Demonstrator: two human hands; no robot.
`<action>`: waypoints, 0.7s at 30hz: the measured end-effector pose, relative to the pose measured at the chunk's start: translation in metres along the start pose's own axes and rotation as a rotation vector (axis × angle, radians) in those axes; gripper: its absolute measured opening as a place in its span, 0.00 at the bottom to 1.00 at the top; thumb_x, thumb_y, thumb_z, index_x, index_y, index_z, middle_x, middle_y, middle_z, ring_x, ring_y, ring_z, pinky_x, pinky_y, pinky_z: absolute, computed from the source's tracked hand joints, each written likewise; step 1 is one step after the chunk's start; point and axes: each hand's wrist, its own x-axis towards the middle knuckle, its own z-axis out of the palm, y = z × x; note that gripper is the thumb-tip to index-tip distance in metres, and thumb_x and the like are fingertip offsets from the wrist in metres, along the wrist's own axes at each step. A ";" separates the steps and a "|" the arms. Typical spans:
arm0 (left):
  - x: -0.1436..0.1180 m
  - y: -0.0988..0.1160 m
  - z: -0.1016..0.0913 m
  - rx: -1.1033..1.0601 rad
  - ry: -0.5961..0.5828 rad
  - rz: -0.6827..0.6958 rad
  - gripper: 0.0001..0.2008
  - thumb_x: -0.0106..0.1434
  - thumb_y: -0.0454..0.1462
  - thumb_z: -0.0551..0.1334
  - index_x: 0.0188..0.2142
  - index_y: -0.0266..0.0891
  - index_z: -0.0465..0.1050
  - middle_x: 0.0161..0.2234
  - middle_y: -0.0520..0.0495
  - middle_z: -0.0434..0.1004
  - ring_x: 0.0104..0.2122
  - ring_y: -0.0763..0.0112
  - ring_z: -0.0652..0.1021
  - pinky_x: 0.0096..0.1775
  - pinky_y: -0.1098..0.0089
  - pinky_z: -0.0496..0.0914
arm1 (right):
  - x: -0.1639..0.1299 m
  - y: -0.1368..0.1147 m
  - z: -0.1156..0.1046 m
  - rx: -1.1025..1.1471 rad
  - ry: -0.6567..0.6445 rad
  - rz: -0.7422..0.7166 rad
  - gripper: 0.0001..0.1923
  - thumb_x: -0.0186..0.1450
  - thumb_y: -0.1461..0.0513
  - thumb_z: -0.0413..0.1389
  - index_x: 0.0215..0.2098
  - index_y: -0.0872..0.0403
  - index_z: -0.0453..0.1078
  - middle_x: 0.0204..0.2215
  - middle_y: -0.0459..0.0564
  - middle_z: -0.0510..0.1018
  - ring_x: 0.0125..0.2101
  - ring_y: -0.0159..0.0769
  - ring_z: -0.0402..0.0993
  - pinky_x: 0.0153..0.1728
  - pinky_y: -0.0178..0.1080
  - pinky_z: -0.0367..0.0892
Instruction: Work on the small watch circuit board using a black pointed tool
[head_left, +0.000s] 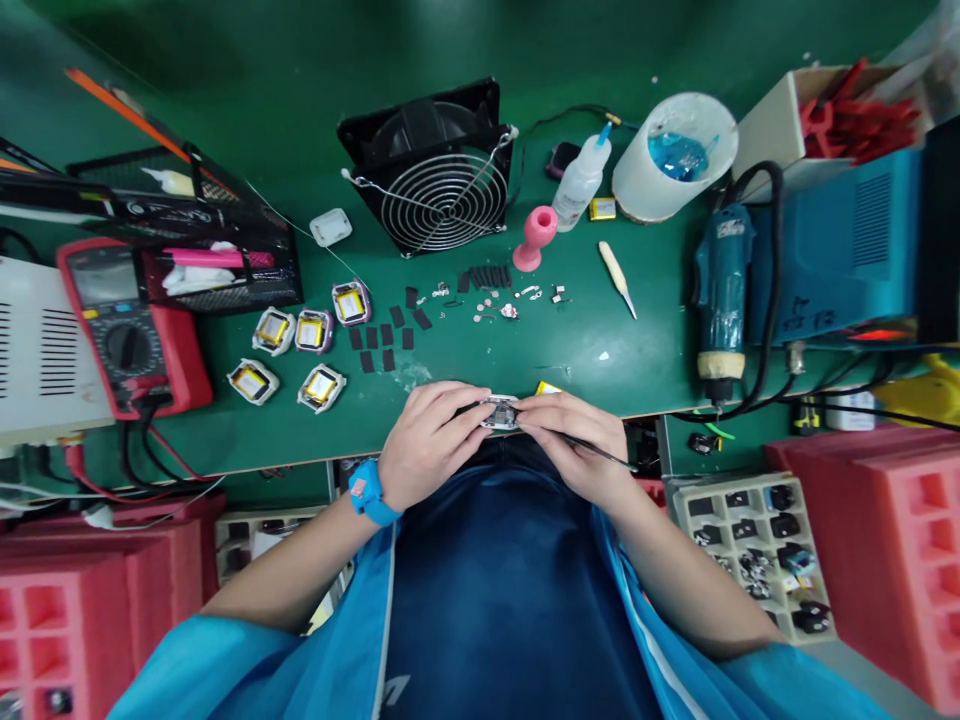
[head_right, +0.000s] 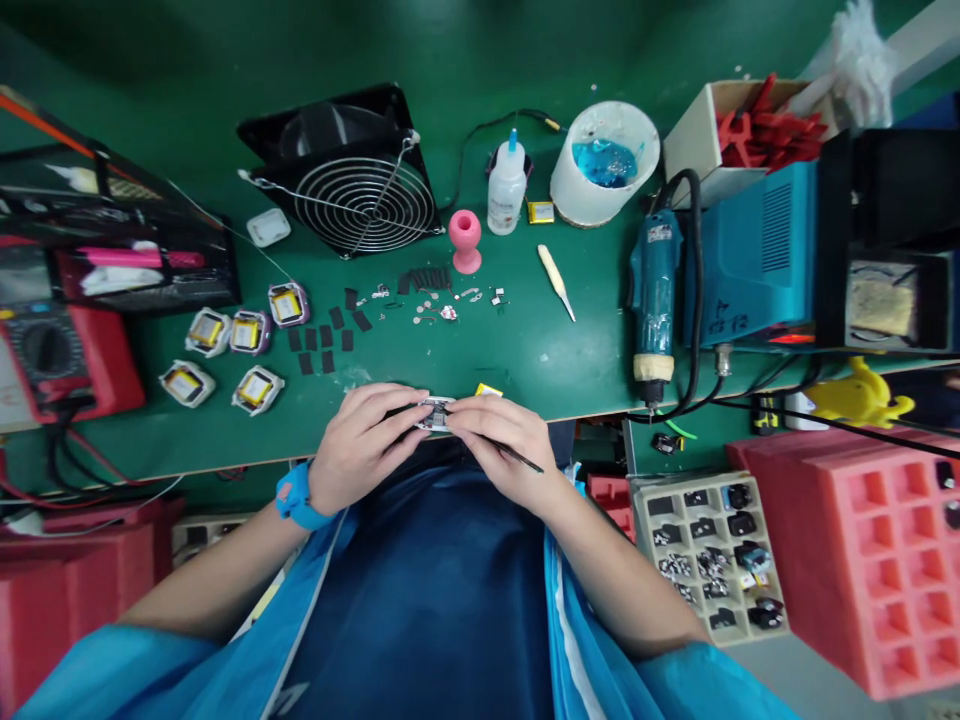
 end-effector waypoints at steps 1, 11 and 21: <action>0.000 0.000 0.000 0.002 -0.002 0.001 0.13 0.69 0.32 0.66 0.53 0.39 0.73 0.50 0.41 0.81 0.50 0.58 0.78 0.50 0.57 0.75 | 0.000 0.000 0.000 0.002 -0.001 -0.005 0.10 0.70 0.69 0.60 0.45 0.52 0.80 0.41 0.53 0.85 0.40 0.37 0.84 0.45 0.41 0.81; -0.001 0.000 0.001 0.020 -0.008 0.006 0.13 0.71 0.32 0.65 0.54 0.39 0.72 0.50 0.43 0.81 0.50 0.58 0.79 0.49 0.57 0.74 | 0.003 0.000 0.004 -0.025 -0.019 -0.071 0.12 0.70 0.70 0.58 0.48 0.52 0.79 0.42 0.54 0.86 0.42 0.38 0.85 0.44 0.42 0.81; 0.000 0.002 0.000 0.049 -0.030 0.020 0.13 0.70 0.32 0.64 0.53 0.35 0.73 0.51 0.40 0.81 0.51 0.57 0.79 0.48 0.58 0.74 | 0.001 0.004 0.007 0.000 0.032 -0.059 0.13 0.68 0.72 0.59 0.47 0.53 0.79 0.41 0.55 0.86 0.41 0.39 0.85 0.44 0.42 0.81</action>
